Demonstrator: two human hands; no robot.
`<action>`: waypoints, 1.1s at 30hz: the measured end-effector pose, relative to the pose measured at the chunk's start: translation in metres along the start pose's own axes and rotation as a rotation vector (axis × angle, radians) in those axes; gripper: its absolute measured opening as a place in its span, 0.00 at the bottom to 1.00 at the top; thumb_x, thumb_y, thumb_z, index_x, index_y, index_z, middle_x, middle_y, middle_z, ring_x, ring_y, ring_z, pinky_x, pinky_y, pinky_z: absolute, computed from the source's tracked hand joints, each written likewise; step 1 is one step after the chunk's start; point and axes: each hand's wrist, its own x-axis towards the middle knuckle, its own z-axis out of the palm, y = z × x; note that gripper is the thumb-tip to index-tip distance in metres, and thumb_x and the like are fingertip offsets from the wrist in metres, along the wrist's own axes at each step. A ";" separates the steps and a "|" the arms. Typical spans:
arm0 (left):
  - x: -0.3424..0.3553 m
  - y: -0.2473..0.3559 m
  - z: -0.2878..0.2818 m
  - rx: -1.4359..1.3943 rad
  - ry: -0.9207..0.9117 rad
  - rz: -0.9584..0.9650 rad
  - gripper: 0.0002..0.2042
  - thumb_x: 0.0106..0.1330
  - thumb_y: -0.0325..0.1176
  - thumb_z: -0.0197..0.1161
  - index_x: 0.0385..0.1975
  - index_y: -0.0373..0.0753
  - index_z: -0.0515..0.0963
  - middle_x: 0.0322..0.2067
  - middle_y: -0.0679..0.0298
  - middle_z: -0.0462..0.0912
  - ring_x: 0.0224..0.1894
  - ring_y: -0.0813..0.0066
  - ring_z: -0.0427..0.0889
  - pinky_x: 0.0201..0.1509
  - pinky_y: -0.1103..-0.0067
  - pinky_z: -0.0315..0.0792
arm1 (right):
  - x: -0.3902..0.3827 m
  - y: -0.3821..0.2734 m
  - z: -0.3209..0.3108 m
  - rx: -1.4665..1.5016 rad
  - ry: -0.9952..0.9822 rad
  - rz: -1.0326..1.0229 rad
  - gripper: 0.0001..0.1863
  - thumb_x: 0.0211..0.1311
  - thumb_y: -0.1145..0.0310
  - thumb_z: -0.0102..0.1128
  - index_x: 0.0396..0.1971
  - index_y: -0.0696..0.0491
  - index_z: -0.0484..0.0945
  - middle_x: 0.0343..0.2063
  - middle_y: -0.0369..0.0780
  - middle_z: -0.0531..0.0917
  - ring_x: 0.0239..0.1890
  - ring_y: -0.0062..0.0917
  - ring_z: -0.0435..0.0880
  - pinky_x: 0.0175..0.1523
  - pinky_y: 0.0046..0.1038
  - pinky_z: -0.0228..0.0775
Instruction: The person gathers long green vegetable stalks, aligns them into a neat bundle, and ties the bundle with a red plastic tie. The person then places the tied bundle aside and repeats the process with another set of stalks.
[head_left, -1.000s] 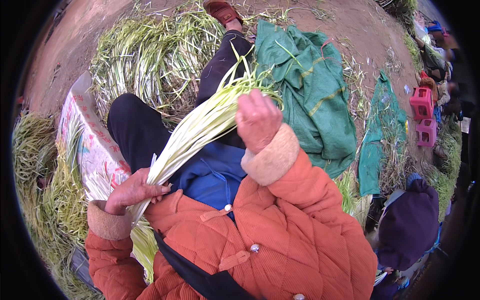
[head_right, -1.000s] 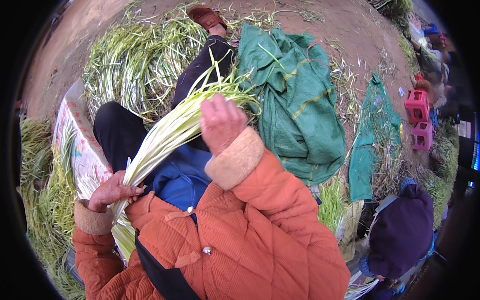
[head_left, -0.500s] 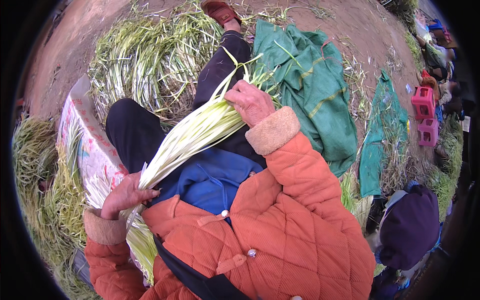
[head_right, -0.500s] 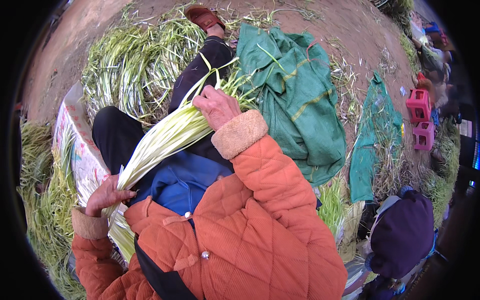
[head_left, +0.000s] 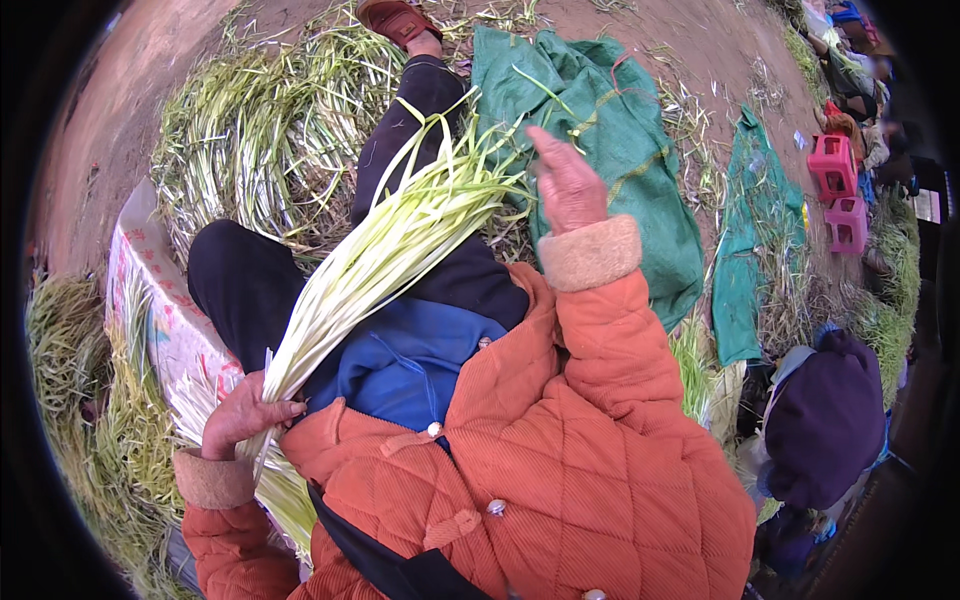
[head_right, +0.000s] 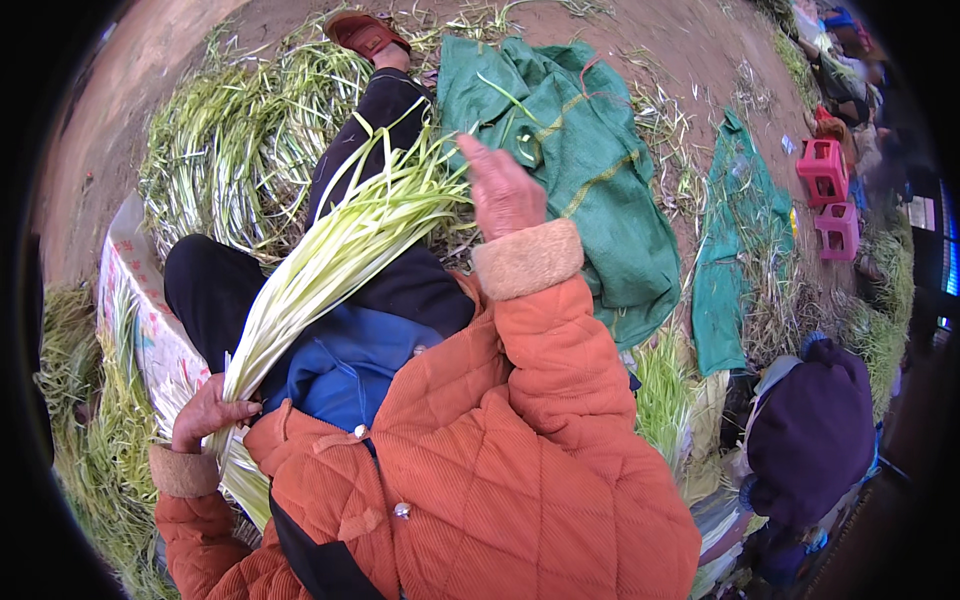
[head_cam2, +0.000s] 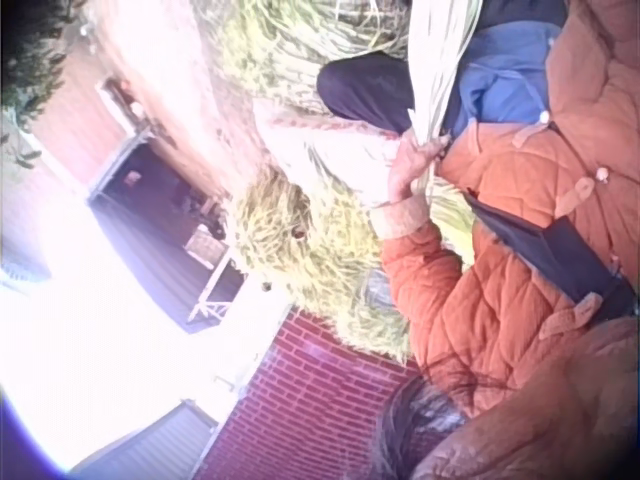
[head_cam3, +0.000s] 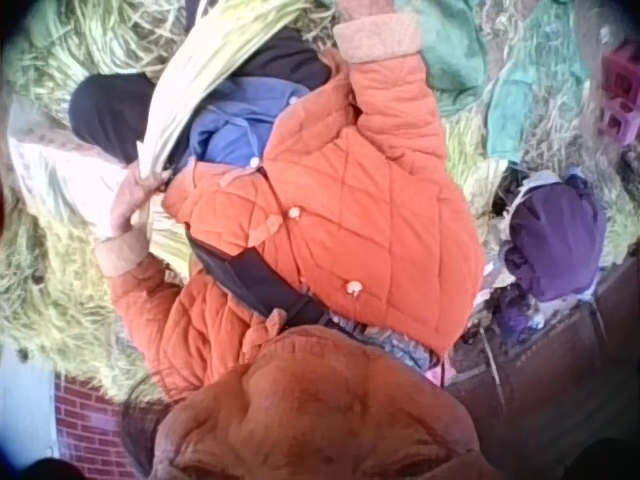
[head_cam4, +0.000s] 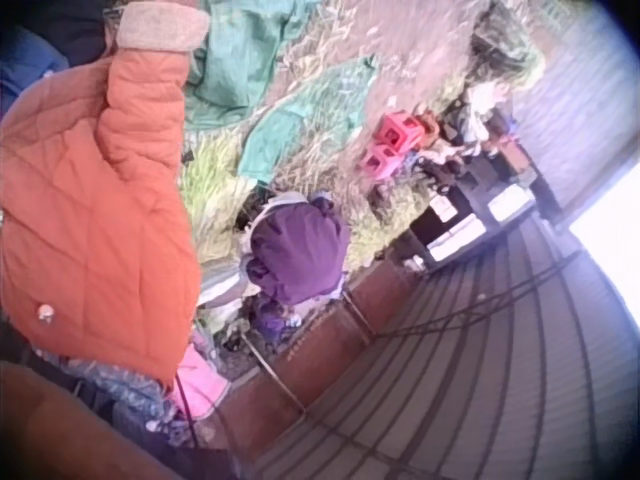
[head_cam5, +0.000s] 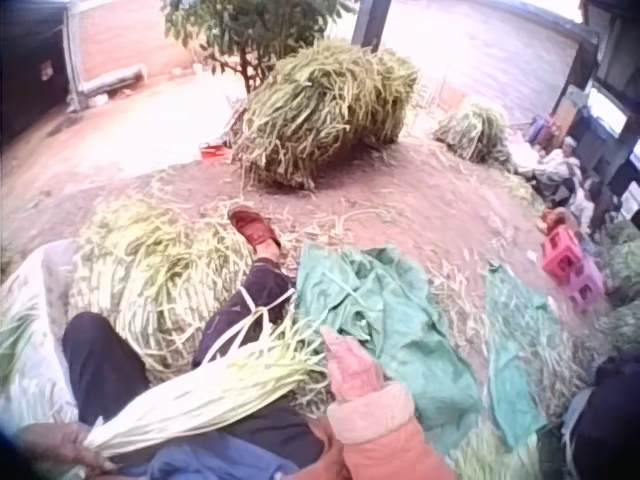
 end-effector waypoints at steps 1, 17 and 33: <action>0.000 0.002 -0.001 -0.020 -0.016 0.006 0.14 0.57 0.32 0.69 0.38 0.35 0.74 0.24 0.71 0.75 0.24 0.85 0.72 0.28 0.84 0.69 | -0.009 -0.010 0.008 0.021 -0.160 -0.095 0.31 0.52 0.79 0.57 0.56 0.36 0.71 0.26 0.38 0.75 0.23 0.36 0.77 0.29 0.37 0.72; -0.015 -0.013 -0.002 -0.054 0.023 0.008 0.14 0.56 0.34 0.70 0.37 0.36 0.75 0.24 0.71 0.75 0.25 0.83 0.73 0.29 0.83 0.69 | -0.007 -0.007 -0.002 -0.061 -0.027 0.200 0.20 0.49 0.78 0.58 0.45 0.49 0.76 0.39 0.42 0.75 0.37 0.41 0.78 0.41 0.41 0.72; -0.029 0.004 -0.001 0.281 0.140 0.014 0.16 0.57 0.30 0.67 0.44 0.33 0.74 0.27 0.63 0.79 0.30 0.74 0.76 0.36 0.76 0.72 | 0.003 -0.024 -0.015 -0.211 -0.223 0.268 0.34 0.43 0.76 0.63 0.57 0.55 0.67 0.56 0.46 0.67 0.55 0.48 0.67 0.59 0.42 0.63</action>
